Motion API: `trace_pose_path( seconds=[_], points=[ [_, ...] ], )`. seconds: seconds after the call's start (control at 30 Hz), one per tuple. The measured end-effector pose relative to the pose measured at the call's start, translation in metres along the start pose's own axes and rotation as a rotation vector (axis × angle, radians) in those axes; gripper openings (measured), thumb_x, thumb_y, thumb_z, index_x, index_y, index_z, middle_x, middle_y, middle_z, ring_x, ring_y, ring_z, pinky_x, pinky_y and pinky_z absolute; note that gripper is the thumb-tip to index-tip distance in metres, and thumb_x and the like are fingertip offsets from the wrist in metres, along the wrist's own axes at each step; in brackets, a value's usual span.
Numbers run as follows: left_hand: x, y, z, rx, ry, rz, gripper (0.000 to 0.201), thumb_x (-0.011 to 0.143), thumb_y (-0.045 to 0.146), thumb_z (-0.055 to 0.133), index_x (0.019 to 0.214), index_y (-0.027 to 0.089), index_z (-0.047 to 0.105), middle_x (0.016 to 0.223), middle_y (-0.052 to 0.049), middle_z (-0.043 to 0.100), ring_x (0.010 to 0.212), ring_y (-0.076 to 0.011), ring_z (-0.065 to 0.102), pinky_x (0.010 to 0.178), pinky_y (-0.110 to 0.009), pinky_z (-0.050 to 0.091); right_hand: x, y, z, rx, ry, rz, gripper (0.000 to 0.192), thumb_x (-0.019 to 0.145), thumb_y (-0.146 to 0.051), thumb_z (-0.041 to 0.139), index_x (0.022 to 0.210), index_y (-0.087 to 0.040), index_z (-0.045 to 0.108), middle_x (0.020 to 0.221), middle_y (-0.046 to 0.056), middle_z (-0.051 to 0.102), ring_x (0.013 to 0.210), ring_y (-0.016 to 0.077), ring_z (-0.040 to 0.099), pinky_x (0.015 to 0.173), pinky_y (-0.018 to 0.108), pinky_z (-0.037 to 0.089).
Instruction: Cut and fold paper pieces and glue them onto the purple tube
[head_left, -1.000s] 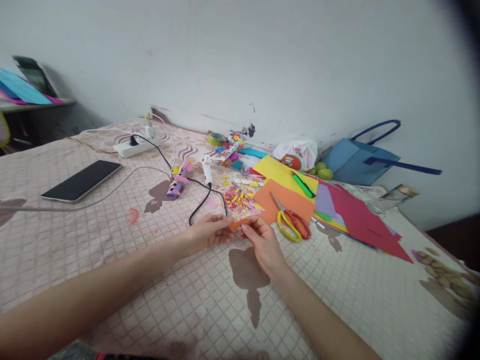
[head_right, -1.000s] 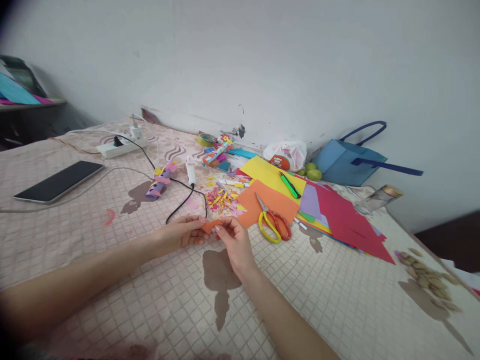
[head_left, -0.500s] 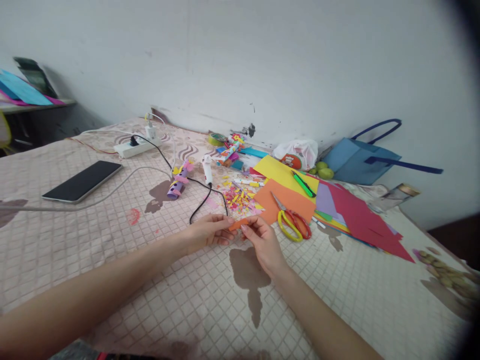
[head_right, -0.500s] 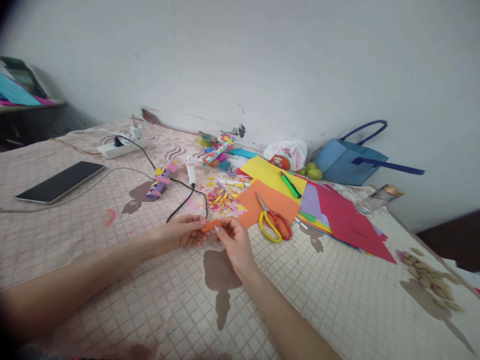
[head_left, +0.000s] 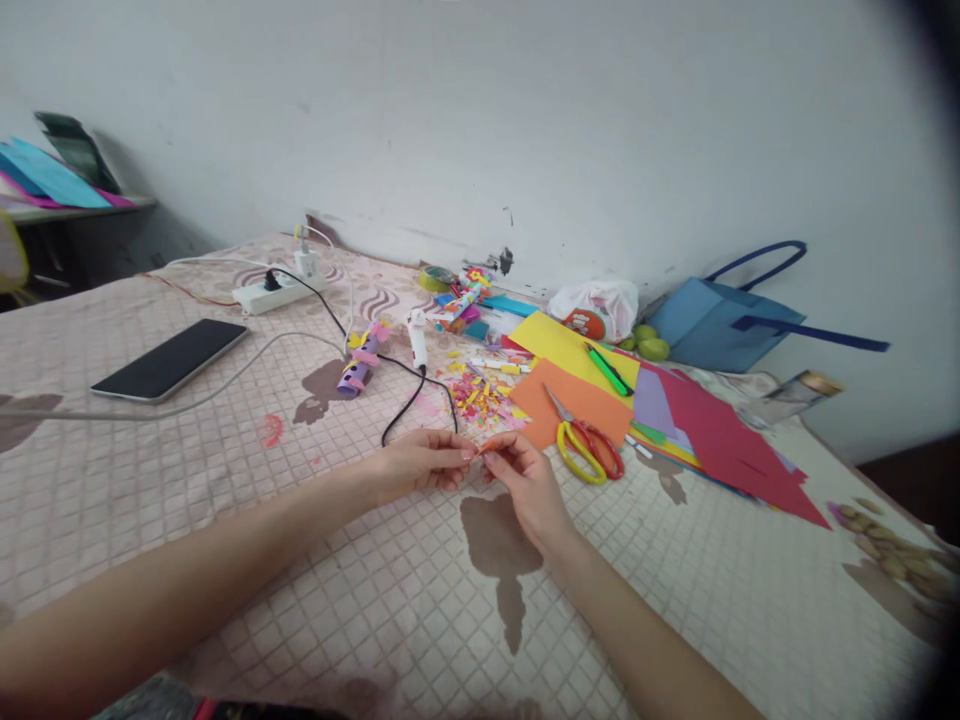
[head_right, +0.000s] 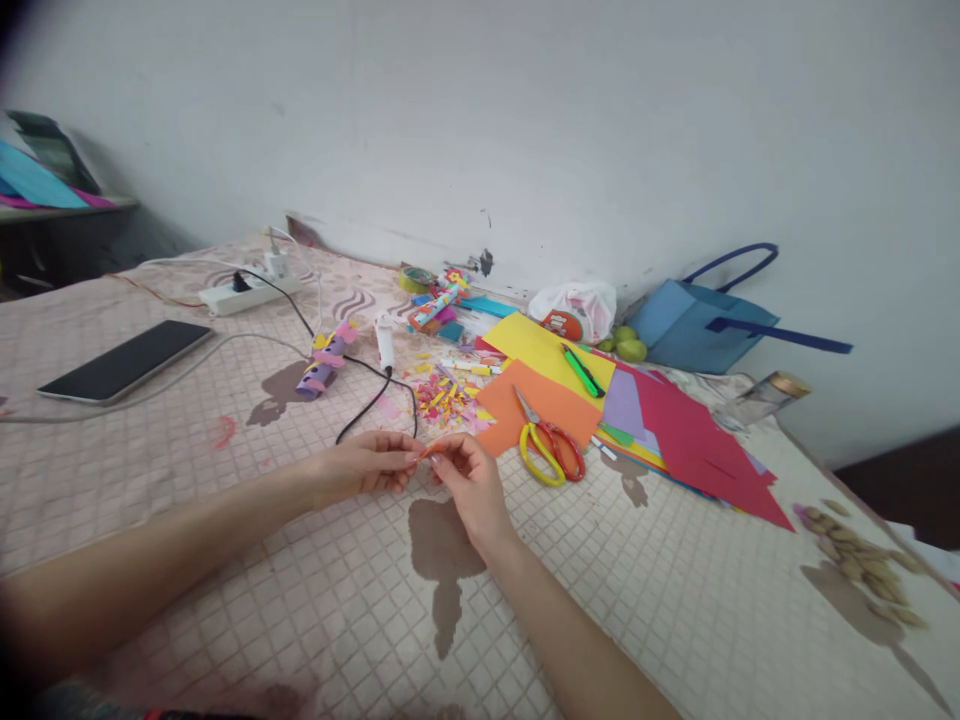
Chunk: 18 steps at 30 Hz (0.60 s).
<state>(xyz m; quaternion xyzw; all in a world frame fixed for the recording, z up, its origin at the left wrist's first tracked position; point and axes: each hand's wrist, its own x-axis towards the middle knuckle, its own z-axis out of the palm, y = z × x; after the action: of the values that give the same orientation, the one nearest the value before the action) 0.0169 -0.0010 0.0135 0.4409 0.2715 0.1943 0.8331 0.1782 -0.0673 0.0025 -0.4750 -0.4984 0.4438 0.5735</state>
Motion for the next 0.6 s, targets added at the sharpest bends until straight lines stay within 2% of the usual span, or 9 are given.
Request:
trace_pose_path(
  seconds=[0.1, 0.17, 0.23, 0.3, 0.4, 0.6],
  points=[
    [0.0, 0.0, -0.001, -0.014, 0.057, -0.012, 0.027, 0.065, 0.025, 0.075, 0.086, 0.013, 0.063, 0.064, 0.002, 0.059, 0.056, -0.0057, 0.053, 0.058, -0.02, 0.043, 0.0, -0.002, -0.002, -0.067, -0.022, -0.018, 0.015, 0.075, -0.022, 0.061, 0.09, -0.023, 0.057, 0.072, -0.002, 0.056, 0.063, 0.0124, 0.052, 0.06, 0.025, 0.043],
    [0.0, 0.001, -0.002, -0.007, 0.088, -0.022, 0.026, 0.065, 0.024, 0.075, 0.085, 0.013, 0.062, 0.064, 0.001, 0.058, 0.055, -0.0059, 0.053, 0.057, -0.02, 0.043, 0.0, -0.005, -0.003, -0.158, -0.045, -0.092, 0.023, 0.074, -0.02, 0.062, 0.096, -0.025, 0.057, 0.081, 0.0, 0.057, 0.069, 0.0135, 0.053, 0.062, 0.026, 0.044],
    [0.0, 0.002, -0.002, -0.006, 0.09, -0.027, 0.026, 0.065, 0.023, 0.075, 0.085, 0.013, 0.062, 0.064, 0.001, 0.058, 0.056, -0.0059, 0.053, 0.056, -0.02, 0.043, 0.001, -0.009, -0.004, -0.257, -0.052, -0.202, 0.02, 0.074, -0.02, 0.062, 0.093, -0.026, 0.06, 0.093, 0.002, 0.056, 0.08, 0.0159, 0.054, 0.067, 0.029, 0.045],
    [0.0, 0.002, -0.002, -0.016, 0.093, -0.009, 0.027, 0.064, 0.023, 0.076, 0.084, 0.012, 0.062, 0.064, 0.001, 0.058, 0.055, -0.0057, 0.053, 0.056, -0.02, 0.043, 0.002, -0.011, -0.005, -0.318, -0.034, -0.281, 0.009, 0.076, -0.022, 0.061, 0.084, -0.025, 0.063, 0.096, 0.004, 0.056, 0.088, 0.0185, 0.054, 0.072, 0.031, 0.045],
    [0.0, 0.002, -0.003, -0.015, 0.085, 0.039, 0.031, 0.062, 0.025, 0.077, 0.086, 0.013, 0.06, 0.066, 0.001, 0.06, 0.054, -0.0057, 0.053, 0.055, -0.02, 0.043, 0.003, -0.01, -0.006, -0.32, -0.011, -0.29, 0.005, 0.078, -0.023, 0.059, 0.08, -0.024, 0.064, 0.088, 0.004, 0.057, 0.088, 0.0191, 0.054, 0.075, 0.033, 0.044],
    [-0.002, 0.003, -0.001, 0.057, 0.064, 0.064, 0.032, 0.07, 0.038, 0.069, 0.087, 0.012, 0.06, 0.081, -0.005, 0.064, 0.066, -0.0099, 0.058, 0.063, -0.024, 0.045, 0.001, -0.008, -0.005, -0.266, -0.037, -0.26, 0.006, 0.08, -0.022, 0.059, 0.082, -0.024, 0.063, 0.092, 0.003, 0.057, 0.087, 0.0177, 0.055, 0.073, 0.031, 0.044]
  ],
)
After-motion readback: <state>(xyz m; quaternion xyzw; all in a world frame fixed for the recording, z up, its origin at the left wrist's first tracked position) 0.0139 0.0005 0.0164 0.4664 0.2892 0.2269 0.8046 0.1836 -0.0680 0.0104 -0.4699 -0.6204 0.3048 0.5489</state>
